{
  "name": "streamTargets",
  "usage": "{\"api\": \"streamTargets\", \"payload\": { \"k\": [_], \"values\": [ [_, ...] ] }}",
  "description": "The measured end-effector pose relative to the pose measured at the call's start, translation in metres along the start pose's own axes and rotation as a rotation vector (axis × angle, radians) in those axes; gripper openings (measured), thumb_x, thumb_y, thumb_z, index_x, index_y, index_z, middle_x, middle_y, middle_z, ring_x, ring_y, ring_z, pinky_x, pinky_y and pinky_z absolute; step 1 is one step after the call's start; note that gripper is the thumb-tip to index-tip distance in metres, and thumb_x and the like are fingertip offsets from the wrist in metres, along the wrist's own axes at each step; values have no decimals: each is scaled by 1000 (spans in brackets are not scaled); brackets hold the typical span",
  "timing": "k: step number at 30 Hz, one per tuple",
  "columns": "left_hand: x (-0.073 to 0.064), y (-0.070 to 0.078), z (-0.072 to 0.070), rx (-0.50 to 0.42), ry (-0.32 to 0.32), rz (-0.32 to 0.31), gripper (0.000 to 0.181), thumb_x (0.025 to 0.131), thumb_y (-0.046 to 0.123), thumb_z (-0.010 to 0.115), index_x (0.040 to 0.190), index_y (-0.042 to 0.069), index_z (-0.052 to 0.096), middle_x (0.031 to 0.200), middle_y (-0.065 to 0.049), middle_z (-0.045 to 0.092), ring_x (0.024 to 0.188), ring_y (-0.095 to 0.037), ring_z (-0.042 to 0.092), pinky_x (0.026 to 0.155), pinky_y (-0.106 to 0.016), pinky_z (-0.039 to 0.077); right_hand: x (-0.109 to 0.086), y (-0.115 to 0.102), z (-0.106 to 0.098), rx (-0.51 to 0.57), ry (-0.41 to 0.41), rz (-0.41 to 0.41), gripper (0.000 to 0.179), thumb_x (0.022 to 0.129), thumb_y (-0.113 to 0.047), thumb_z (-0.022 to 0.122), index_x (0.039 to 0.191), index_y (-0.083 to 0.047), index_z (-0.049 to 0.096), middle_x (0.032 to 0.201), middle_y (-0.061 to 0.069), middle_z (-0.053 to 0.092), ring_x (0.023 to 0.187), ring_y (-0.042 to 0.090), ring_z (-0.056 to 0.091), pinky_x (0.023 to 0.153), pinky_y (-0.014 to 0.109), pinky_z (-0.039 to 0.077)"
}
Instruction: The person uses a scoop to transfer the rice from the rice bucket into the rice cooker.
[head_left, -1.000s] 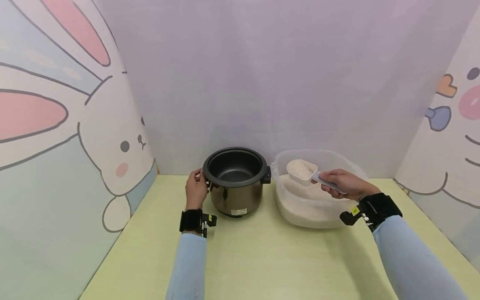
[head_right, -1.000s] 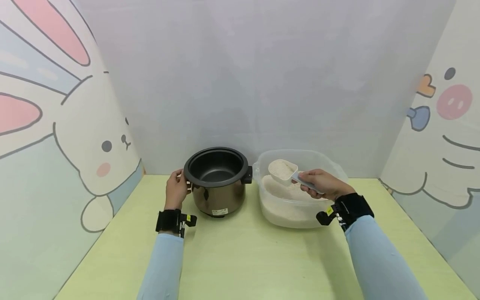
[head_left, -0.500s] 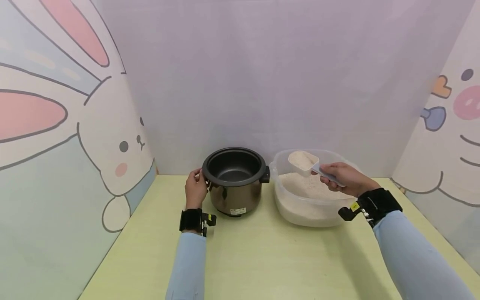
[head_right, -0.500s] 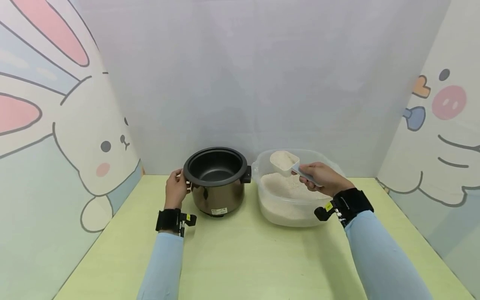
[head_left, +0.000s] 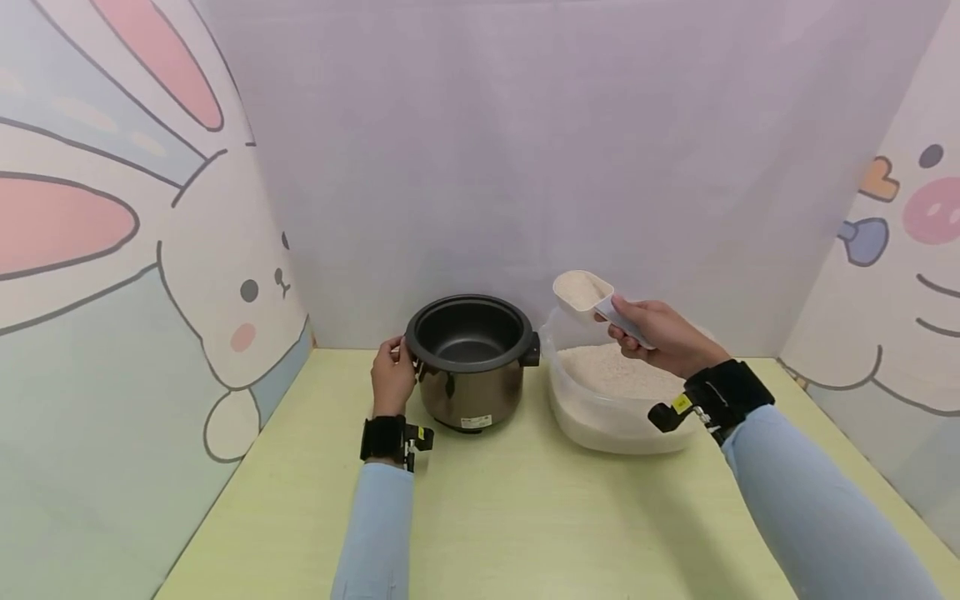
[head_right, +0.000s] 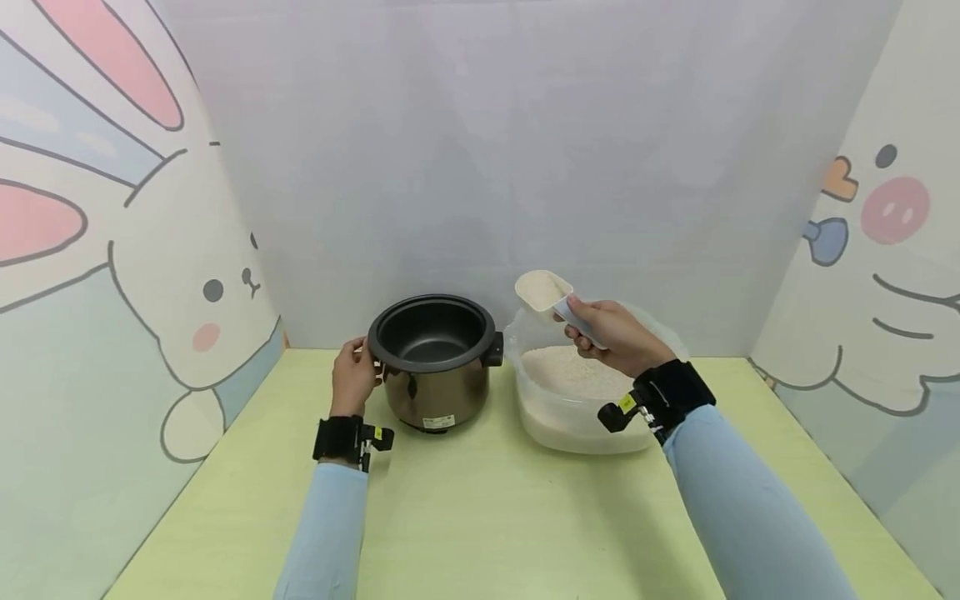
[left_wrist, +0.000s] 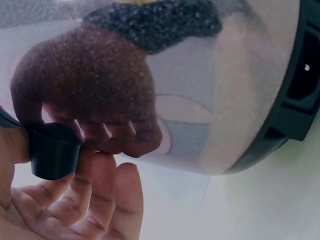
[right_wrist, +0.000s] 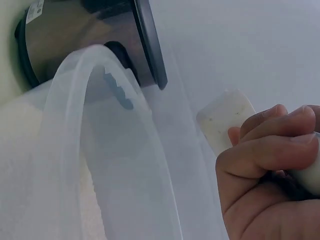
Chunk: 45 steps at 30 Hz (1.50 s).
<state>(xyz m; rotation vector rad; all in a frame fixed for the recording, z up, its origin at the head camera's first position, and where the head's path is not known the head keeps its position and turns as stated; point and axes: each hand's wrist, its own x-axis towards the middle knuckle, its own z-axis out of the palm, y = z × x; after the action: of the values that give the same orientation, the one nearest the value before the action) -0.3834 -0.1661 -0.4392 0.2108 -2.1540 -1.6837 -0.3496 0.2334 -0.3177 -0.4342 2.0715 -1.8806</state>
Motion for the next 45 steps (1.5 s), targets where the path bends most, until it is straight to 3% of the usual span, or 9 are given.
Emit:
{"api": "streamTargets", "payload": {
  "k": [12, 19, 26, 45],
  "values": [
    [-3, -2, 5, 30, 4, 12, 39, 110, 30, 49, 135, 2, 59, 102, -19, 66, 84, -29, 63, 62, -27, 47, 26, 6, 49, -9, -1, -65, 34, 114, -22, 38, 127, 7, 49, 87, 4, 45, 67, 10, 36, 60, 24, 31],
    [-2, 0, 3, 30, 11, 2, 39, 110, 30, 49, 135, 1, 59, 104, -20, 67, 84, -28, 63, 60, -26, 48, 43, 9, 72, -46, 65, -107, 26, 114, -19, 37, 114, 4, 48, 87, 6, 44, 67, 11, 36, 58, 24, 28],
    [-2, 1, 3, 35, 14, -8, 39, 110, 30, 49, 135, 2, 60, 102, -19, 67, 82, -27, 63, 58, -26, 47, 51, 9, 82, -54, 111, -118, 27, 114, -20, 37, 104, 3, 47, 86, 5, 45, 67, 11, 37, 57, 25, 30],
    [0, 4, 0, 41, 22, 2, 40, 111, 30, 48, 136, 1, 59, 106, -21, 67, 88, -31, 64, 60, -27, 47, 62, 5, 93, -299, 206, -136, 27, 113, -20, 41, 101, 2, 51, 80, 5, 44, 62, 14, 35, 54, 28, 31]
  ]
}}
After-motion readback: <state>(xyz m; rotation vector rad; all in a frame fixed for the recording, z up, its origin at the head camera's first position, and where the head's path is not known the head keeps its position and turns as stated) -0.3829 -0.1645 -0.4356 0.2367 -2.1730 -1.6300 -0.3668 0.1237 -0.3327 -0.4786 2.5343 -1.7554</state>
